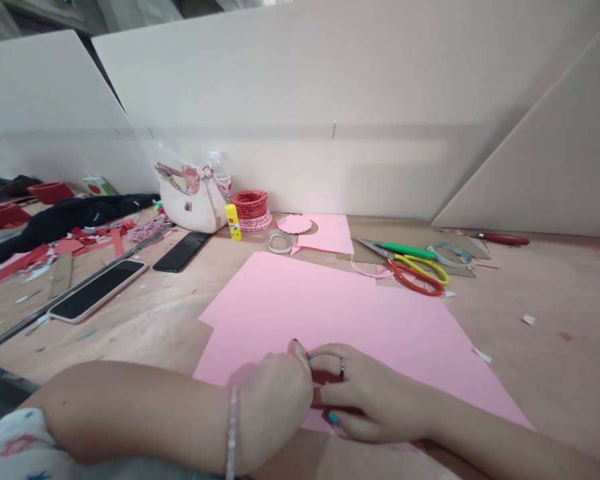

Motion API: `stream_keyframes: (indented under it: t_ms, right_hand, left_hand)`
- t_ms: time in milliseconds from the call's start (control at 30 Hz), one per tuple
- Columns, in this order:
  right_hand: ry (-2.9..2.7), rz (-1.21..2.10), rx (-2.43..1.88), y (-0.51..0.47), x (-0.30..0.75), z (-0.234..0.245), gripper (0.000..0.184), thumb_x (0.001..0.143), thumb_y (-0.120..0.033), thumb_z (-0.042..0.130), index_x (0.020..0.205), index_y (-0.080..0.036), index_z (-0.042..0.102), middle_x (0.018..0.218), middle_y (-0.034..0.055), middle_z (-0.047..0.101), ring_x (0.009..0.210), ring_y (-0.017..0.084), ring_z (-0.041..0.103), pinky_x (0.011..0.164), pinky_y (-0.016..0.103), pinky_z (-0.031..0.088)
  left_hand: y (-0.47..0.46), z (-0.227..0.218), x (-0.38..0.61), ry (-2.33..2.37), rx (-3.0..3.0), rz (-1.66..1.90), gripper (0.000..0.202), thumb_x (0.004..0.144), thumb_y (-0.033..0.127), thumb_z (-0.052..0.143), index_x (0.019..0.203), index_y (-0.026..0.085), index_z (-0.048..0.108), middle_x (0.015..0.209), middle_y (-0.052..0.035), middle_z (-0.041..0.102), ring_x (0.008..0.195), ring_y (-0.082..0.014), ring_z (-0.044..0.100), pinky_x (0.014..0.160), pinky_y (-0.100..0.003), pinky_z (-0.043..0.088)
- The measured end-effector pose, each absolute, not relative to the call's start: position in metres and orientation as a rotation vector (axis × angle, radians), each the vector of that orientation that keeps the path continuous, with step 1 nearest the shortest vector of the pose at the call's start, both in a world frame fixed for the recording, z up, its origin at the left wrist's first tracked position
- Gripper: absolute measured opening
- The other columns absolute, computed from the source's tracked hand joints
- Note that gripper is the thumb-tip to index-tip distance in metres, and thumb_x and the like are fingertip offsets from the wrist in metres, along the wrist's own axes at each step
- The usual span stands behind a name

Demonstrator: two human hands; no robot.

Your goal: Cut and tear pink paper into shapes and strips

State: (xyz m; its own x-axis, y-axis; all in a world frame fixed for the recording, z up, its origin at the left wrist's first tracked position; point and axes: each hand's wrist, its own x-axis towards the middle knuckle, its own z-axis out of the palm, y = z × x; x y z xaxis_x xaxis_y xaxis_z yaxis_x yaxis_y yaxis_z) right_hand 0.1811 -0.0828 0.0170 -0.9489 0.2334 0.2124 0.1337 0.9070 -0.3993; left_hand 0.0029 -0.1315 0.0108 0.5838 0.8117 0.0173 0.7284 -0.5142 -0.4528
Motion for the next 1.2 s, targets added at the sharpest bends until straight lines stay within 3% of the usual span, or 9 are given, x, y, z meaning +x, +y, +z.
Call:
stream_keyframes:
  t_ms: [233, 333, 500, 633, 733, 867, 967, 1100, 1200]
  right_hand:
    - [-2.801, 0.621, -0.325, -0.084, 0.178, 0.022, 0.04, 0.073, -0.016, 0.053, 0.112, -0.022, 0.061, 0.111, 0.0101, 0.058, 0.104, 0.021, 0.051, 0.091, 0.036, 0.041]
    - [-2.686, 0.691, -0.273, -0.08, 0.182, 0.021, 0.039, 0.075, -0.011, 0.048, 0.112, -0.02, 0.059, 0.104, 0.0097, 0.061, 0.101, 0.018, 0.053, 0.088, 0.031, 0.044]
    - [-2.557, 0.425, -0.509, -0.054, 0.189, 0.023, 0.038, 0.078, -0.008, 0.045, 0.112, -0.022, 0.057, 0.105, 0.0095, 0.062, 0.099, 0.017, 0.056, 0.083, 0.03, 0.047]
    - [-2.588, 0.279, -1.045, -0.027, 0.176, 0.022, 0.056, 0.081, -0.027, 0.052, 0.135, -0.021, 0.037, 0.134, 0.0153, 0.044, 0.122, 0.027, 0.043, 0.093, 0.043, 0.043]
    - [-2.686, 0.196, -1.158, -0.015, 0.164, 0.011, 0.071, 0.081, -0.045, 0.052, 0.14, -0.015, 0.028, 0.139, 0.0219, 0.037, 0.129, 0.036, 0.032, 0.096, 0.053, 0.037]
    - [-2.689, 0.126, -1.132, -0.013, 0.161, -0.002, 0.07, 0.085, -0.051, 0.045, 0.142, -0.018, 0.024, 0.141, 0.0184, 0.037, 0.13, 0.034, 0.032, 0.096, 0.053, 0.037]
    - [-2.62, 0.124, -1.144, -0.016, 0.162, -0.002, 0.07, 0.083, -0.047, 0.049, 0.141, -0.017, 0.025, 0.135, 0.0175, 0.045, 0.124, 0.032, 0.041, 0.092, 0.049, 0.041]
    - [-2.587, 0.13, -1.179, -0.021, 0.163, 0.01, 0.068, 0.078, -0.035, 0.055, 0.139, -0.02, 0.031, 0.115, 0.0137, 0.06, 0.099, 0.029, 0.059, 0.075, 0.041, 0.048]
    - [-2.586, 0.195, -1.203, -0.026, 0.166, 0.025, 0.065, 0.076, -0.032, 0.057, 0.137, -0.022, 0.036, 0.1, 0.0088, 0.066, 0.087, 0.026, 0.062, 0.068, 0.036, 0.047]
  left_hand:
    - [-0.13, -0.004, -0.002, -1.149, -2.302, -0.009, 0.042, 0.073, 0.025, 0.06, 0.107, 0.001, 0.064, 0.057, -0.0086, 0.059, 0.047, -0.0157, 0.056, 0.042, -0.024, 0.04]
    - [-0.129, -0.005, -0.001, -1.137, -2.32, -0.037, 0.042, 0.071, 0.026, 0.061, 0.104, 0.001, 0.066, 0.059, -0.0105, 0.06, 0.048, -0.0158, 0.057, 0.043, -0.024, 0.039]
    - [-0.129, -0.001, -0.001, -1.095, -2.337, -0.016, 0.038, 0.071, 0.025, 0.06, 0.1, 0.001, 0.067, 0.053, -0.0096, 0.056, 0.047, -0.0167, 0.055, 0.043, -0.025, 0.036]
    - [-0.128, -0.002, -0.001, -1.11, -2.38, 0.066, 0.04, 0.07, 0.024, 0.059, 0.102, 0.001, 0.066, 0.051, -0.0081, 0.055, 0.041, -0.0152, 0.05, 0.042, -0.025, 0.033]
    - [-0.126, -0.007, -0.001, -1.108, -2.426, 0.092, 0.044, 0.07, 0.025, 0.058, 0.103, -0.004, 0.064, 0.052, -0.0104, 0.055, 0.041, -0.0161, 0.05, 0.041, -0.025, 0.031]
    - [-0.126, -0.01, -0.002, -1.109, -2.457, 0.039, 0.04, 0.071, 0.019, 0.056, 0.103, -0.002, 0.065, 0.049, -0.0078, 0.052, 0.039, -0.0155, 0.048, 0.04, -0.025, 0.028]
    - [-0.127, -0.01, -0.001, -1.129, -2.435, 0.015, 0.039, 0.069, 0.02, 0.057, 0.101, -0.001, 0.066, 0.049, -0.0075, 0.052, 0.039, -0.0148, 0.048, 0.04, -0.025, 0.029]
    - [-0.128, -0.009, -0.001, -1.121, -2.396, -0.001, 0.041, 0.07, 0.024, 0.055, 0.101, -0.002, 0.066, 0.05, -0.0087, 0.052, 0.04, -0.0161, 0.047, 0.04, -0.026, 0.03]
    - [-0.127, -0.009, -0.001, -1.108, -2.44, 0.012, 0.04, 0.074, 0.024, 0.052, 0.103, 0.0, 0.065, 0.054, -0.0095, 0.054, 0.043, -0.0165, 0.048, 0.041, -0.026, 0.03]
